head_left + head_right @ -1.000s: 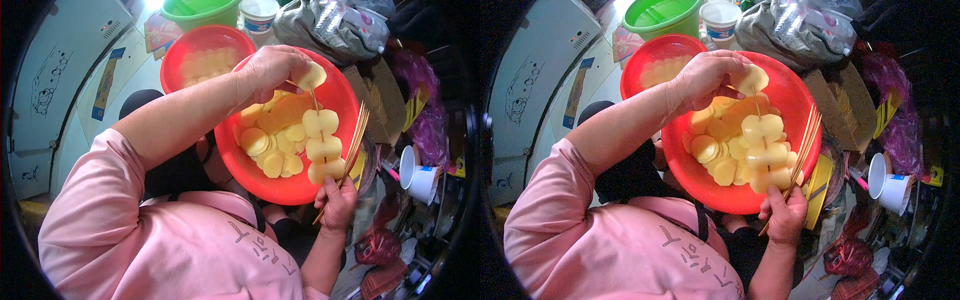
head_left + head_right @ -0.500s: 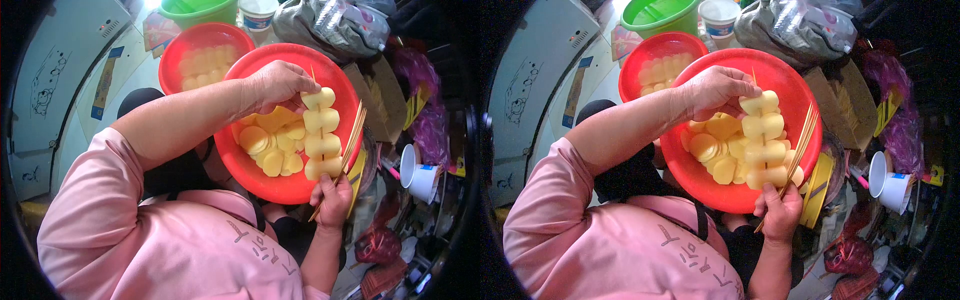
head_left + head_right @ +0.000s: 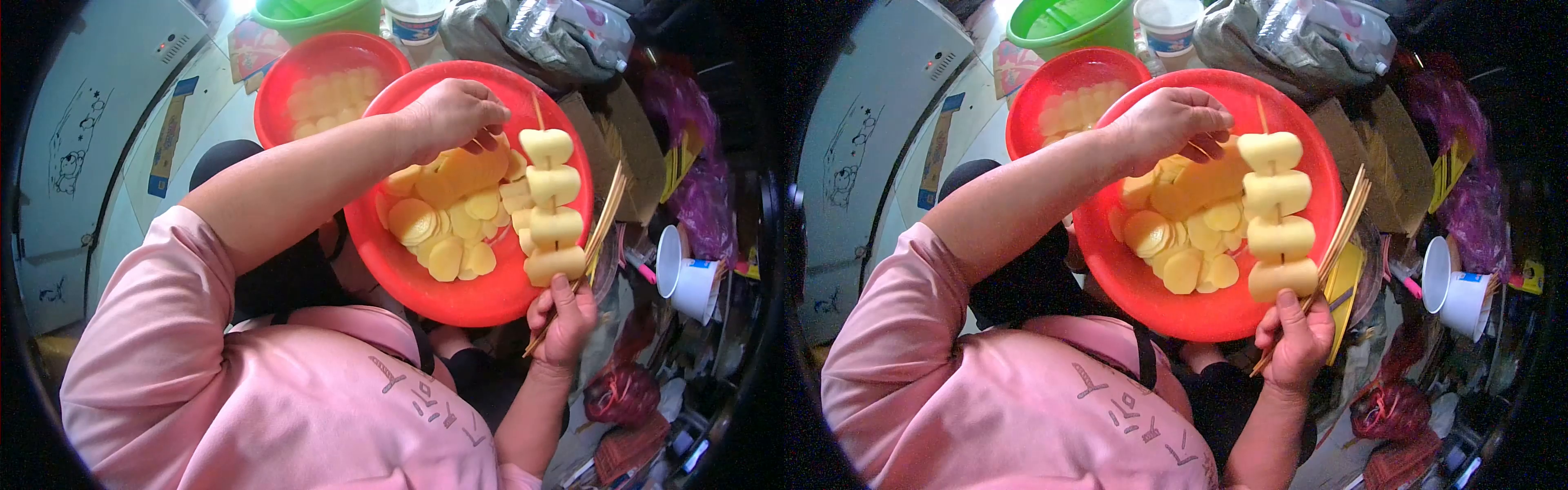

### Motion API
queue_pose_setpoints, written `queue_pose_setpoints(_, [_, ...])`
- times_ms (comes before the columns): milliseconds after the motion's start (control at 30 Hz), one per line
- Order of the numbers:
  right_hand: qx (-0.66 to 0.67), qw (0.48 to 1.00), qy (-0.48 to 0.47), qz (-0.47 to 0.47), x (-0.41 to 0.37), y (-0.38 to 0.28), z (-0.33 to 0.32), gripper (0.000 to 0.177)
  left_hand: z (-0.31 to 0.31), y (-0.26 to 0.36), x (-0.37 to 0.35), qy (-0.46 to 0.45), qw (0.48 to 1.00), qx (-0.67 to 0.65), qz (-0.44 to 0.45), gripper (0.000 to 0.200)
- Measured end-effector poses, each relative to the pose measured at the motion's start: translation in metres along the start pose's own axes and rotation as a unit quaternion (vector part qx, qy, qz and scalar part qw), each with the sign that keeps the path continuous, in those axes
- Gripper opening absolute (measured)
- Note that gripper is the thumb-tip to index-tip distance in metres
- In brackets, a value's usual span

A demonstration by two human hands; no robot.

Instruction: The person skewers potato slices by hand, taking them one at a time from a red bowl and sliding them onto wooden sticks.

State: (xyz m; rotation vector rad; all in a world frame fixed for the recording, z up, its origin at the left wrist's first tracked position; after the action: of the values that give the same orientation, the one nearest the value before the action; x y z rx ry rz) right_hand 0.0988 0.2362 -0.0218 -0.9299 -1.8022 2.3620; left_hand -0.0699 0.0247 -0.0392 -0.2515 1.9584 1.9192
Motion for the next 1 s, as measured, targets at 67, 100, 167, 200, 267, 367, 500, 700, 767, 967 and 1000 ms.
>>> queue_pose_setpoints(67, [0.007,1.0,-0.003,-0.001,0.0,-0.002,-0.001,0.012,0.004,-0.015,0.009,0.004,0.998,0.055,0.033,0.019])
queue_pose_setpoints(100, [0.007,1.0,0.0,-0.003,0.0,-0.002,-0.001,0.012,0.012,-0.017,0.009,-0.014,0.965,0.233,0.122,0.019])
queue_pose_setpoints(167, [0.007,1.0,0.005,-0.004,-0.001,-0.002,-0.003,0.012,0.033,-0.031,0.003,-0.065,0.883,0.419,0.202,0.02])
queue_pose_setpoints(200, [-0.005,1.0,-0.003,-0.003,-0.002,-0.003,-0.002,0.012,0.042,-0.042,-0.001,-0.098,0.872,0.437,0.197,0.021])
queue_pose_setpoints(267, [-0.016,1.0,-0.01,-0.002,-0.004,-0.003,-0.001,0.013,0.057,-0.051,-0.009,-0.112,0.845,0.49,0.184,0.022])
queue_pose_setpoints(367, [-0.013,1.0,-0.018,-0.001,-0.005,-0.003,-0.001,0.013,0.078,-0.08,-0.01,-0.167,0.749,0.607,0.206,0.035])
queue_pose_setpoints(500, [-0.015,1.0,-0.014,-0.003,-0.005,-0.005,-0.003,0.014,0.09,-0.082,-0.02,-0.133,0.707,0.657,0.227,0.026])
queue_pose_setpoints(700, [-0.016,1.0,-0.021,-0.008,-0.006,-0.007,-0.004,0.015,0.093,-0.073,-0.016,-0.161,0.709,0.655,0.206,0.024])
queue_pose_setpoints(767, [-0.016,1.0,-0.019,-0.009,-0.007,-0.006,-0.005,0.015,0.086,-0.074,-0.015,-0.194,0.717,0.657,0.133,0.023])
queue_pose_setpoints(967, [-0.024,0.999,-0.032,-0.008,-0.01,-0.006,-0.001,0.016,0.045,-0.047,0.016,-0.103,0.826,0.503,0.233,0.021])
queue_pose_setpoints(1000, [-0.035,0.999,-0.035,-0.006,-0.011,-0.005,-0.001,0.017,0.038,-0.044,0.018,-0.099,0.826,0.503,0.234,0.021])
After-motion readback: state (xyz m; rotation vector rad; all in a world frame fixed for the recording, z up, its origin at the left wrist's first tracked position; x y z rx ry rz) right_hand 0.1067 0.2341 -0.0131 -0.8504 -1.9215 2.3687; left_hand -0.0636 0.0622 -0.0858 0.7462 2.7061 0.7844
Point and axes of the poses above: each hand's wrist, its own x-axis towards the middle knuckle, its own z-axis out of the palm, y = z × x, the point moved 6 cm from there along x, towards the middle knuckle, and after that the axes turned 10 degrees about y, right-handed, at the moved point
